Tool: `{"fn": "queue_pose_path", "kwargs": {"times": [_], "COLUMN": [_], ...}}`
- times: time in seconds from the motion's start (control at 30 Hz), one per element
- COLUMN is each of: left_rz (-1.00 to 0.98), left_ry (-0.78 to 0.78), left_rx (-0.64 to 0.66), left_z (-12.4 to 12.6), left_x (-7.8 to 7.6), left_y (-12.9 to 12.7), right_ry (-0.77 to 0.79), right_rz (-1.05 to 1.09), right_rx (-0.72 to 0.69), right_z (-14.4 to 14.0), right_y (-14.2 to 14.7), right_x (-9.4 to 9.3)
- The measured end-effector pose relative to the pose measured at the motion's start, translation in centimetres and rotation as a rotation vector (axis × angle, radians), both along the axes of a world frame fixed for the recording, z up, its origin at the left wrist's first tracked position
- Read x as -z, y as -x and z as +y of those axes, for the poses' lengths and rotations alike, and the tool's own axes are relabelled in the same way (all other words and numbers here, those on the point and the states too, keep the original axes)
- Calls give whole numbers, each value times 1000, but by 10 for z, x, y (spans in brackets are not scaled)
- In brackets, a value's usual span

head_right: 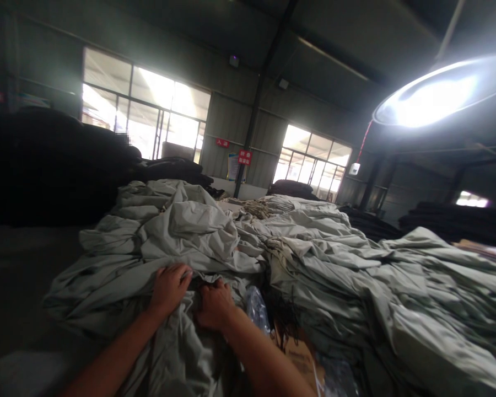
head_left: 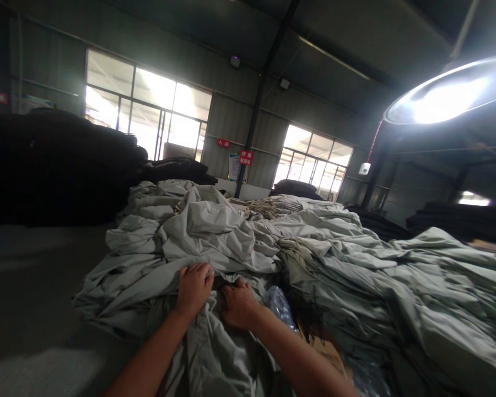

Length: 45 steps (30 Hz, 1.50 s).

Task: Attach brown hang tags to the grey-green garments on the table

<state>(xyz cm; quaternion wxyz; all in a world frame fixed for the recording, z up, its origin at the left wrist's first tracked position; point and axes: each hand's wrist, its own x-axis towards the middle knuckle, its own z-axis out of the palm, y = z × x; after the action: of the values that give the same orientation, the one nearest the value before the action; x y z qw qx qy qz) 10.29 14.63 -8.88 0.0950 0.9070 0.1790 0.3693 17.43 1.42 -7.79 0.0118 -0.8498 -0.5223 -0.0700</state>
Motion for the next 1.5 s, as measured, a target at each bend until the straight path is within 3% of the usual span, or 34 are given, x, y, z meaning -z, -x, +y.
{"fn": "queue_pose_path", "kwargs": {"times": [0.17,0.33,0.4,0.5,0.57,0.63,0.77,0.97,1.17,1.33,1.5], "left_rz": [290,385,408,468,454,448,494,412,421,392,234], "left_ry": [-58,-14,38,64,7,-30,87,287,299,340,520], "left_rx": [54,88,242,612,847,968,886,842,863,889,901], "left_z": [-11,-43,-67,-110,-139,-164,-191,-189,-187,-186,-188], "left_x": [-9,-31,-41,-49,-47,-39,-11,24,29,32,33], "left_y": [10,12,8,-2,-9,-16,-24,-20,-18,-18,-22], "right_ry": [-74,-120,-119,-147,-131,-91,-76,-213,-392,-621,-776], "right_rz": [78,97,93,67,68,91,143,306,318,499,653], "right_rx": [-92,82,162,307,436,576,809,689,599,571,505], "right_z": [-27,-83,-108,-140,-158,-172,-195,-220,-229,-234,-231], "right_y": [-4,-12,-15,-14,-11,-7,-6,-26,-42,-54,-60], "right_x": [-19,-37,-43,-48,-50,-47,-31,1,1,-3,-12]}}
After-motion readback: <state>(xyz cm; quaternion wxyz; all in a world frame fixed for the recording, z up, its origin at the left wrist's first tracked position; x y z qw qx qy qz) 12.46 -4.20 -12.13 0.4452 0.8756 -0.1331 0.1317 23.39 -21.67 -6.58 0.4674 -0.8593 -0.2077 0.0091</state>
